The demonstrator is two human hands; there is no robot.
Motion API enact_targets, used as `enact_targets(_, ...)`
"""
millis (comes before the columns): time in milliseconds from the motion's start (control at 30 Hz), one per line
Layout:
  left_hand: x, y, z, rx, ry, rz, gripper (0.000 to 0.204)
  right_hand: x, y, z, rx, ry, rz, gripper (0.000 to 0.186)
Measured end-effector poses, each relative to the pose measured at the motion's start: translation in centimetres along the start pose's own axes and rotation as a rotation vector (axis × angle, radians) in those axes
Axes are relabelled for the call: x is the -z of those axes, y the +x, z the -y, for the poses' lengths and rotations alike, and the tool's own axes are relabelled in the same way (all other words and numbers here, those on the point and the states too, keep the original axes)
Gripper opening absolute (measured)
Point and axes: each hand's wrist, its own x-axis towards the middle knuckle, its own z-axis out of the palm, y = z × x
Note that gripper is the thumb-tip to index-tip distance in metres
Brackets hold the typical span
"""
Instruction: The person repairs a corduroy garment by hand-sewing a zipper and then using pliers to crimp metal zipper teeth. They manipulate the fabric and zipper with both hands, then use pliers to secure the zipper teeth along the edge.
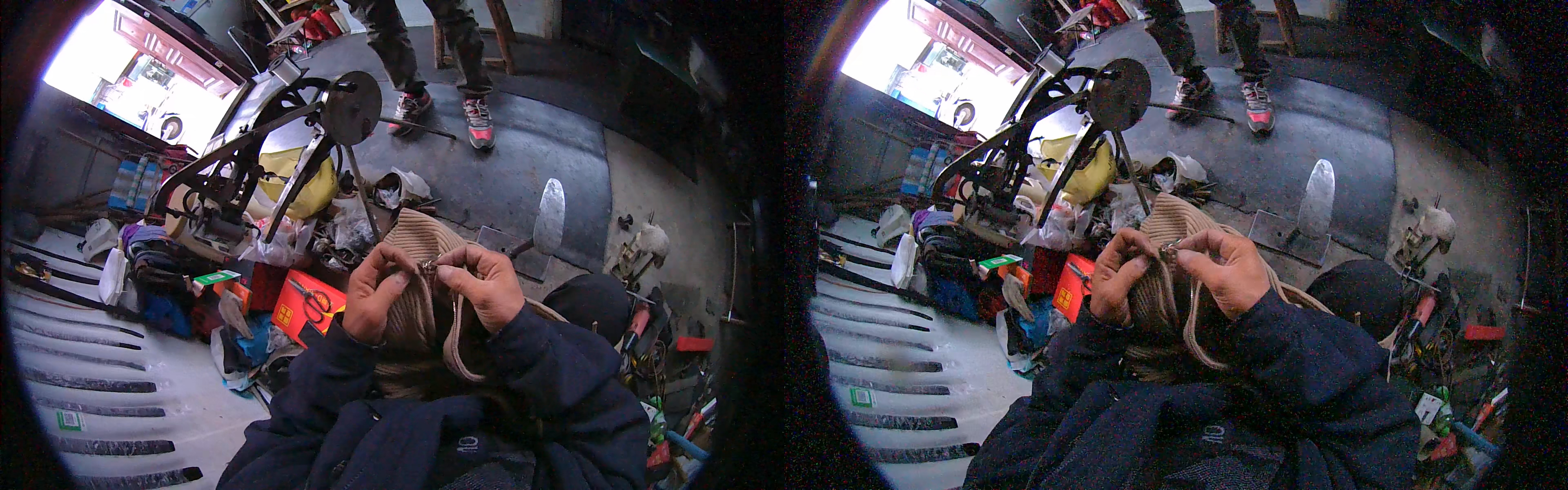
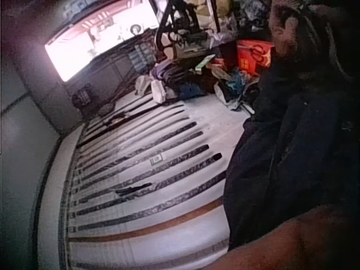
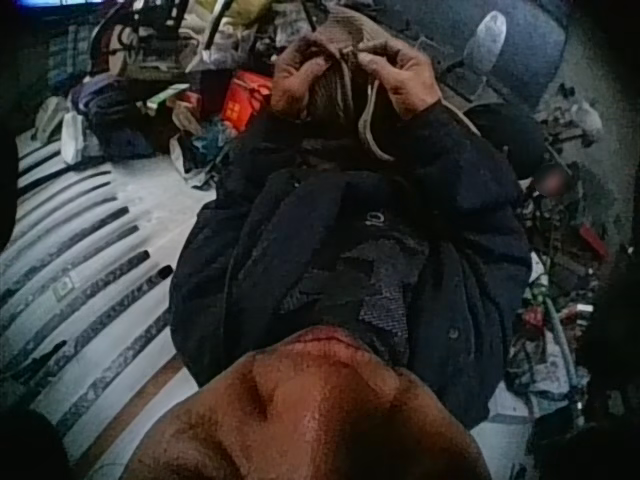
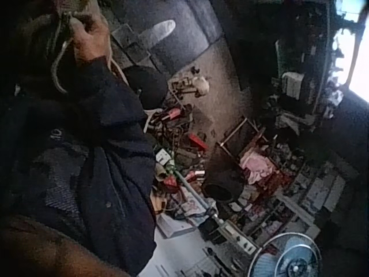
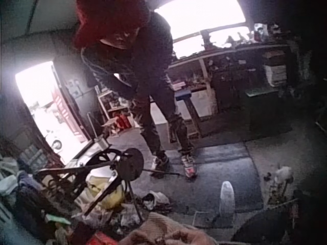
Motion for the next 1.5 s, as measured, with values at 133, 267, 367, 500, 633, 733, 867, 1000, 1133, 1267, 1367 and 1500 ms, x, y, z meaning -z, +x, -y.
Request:
enact_targets(133,-0.2,0.1,-0.4,0.097,-0.010,0.048,0.016,0.0,0.0,0.1,-0.030,0.030,-0.004,0.011)
enact_targets(267,-0.6,0.4,-0.5,0.093,0.019,0.039,0.019,0.1,0.1,0.0,-0.054,0.069,-0.011,0.012)
enact_targets(367,-1.0,0.5,-0.8,0.084,0.046,0.016,0.022,0.1,0.1,-0.1,-0.058,0.074,-0.024,0.013)
enact_targets(500,-1.3,0.3,-1.2,0.189,-0.023,0.032,0.022,0.2,0.0,0.0,-0.055,0.035,-0.037,0.014)
enact_targets(633,-0.4,0.5,-1.1,0.184,0.312,0.143,0.019,0.0,0.1,0.1,-0.004,0.031,-0.053,0.012)
enact_targets(733,0.2,0.4,-0.8,0.218,0.269,0.189,0.018,0.1,0.0,0.2,0.034,0.037,-0.039,0.012)
enact_targets(867,0.5,0.5,-0.2,0.247,0.107,0.169,0.018,0.1,-0.3,0.2,0.096,-0.050,-0.001,0.011)
enact_targets(1000,0.7,0.5,0.1,0.263,0.025,0.127,0.018,0.1,-0.2,0.6,0.499,-0.496,0.065,0.013)
enact_targets(1133,0.9,0.2,0.1,0.254,0.036,0.131,0.018,-0.2,-0.4,0.8,0.474,-0.501,0.049,0.014)
enact_targets(1267,0.8,-0.1,-0.2,0.255,0.089,0.142,0.018,-0.5,-0.6,0.6,0.146,-0.210,-0.023,0.011)
enact_targets(1367,0.6,-0.2,-0.6,0.241,0.111,0.142,0.017,-0.5,-0.4,0.5,0.159,-0.233,0.019,0.012)
enact_targets(1500,0.4,-0.2,-0.8,0.280,0.098,0.149,0.016,-0.2,-0.3,0.6,0.018,-0.158,-0.033,0.013)
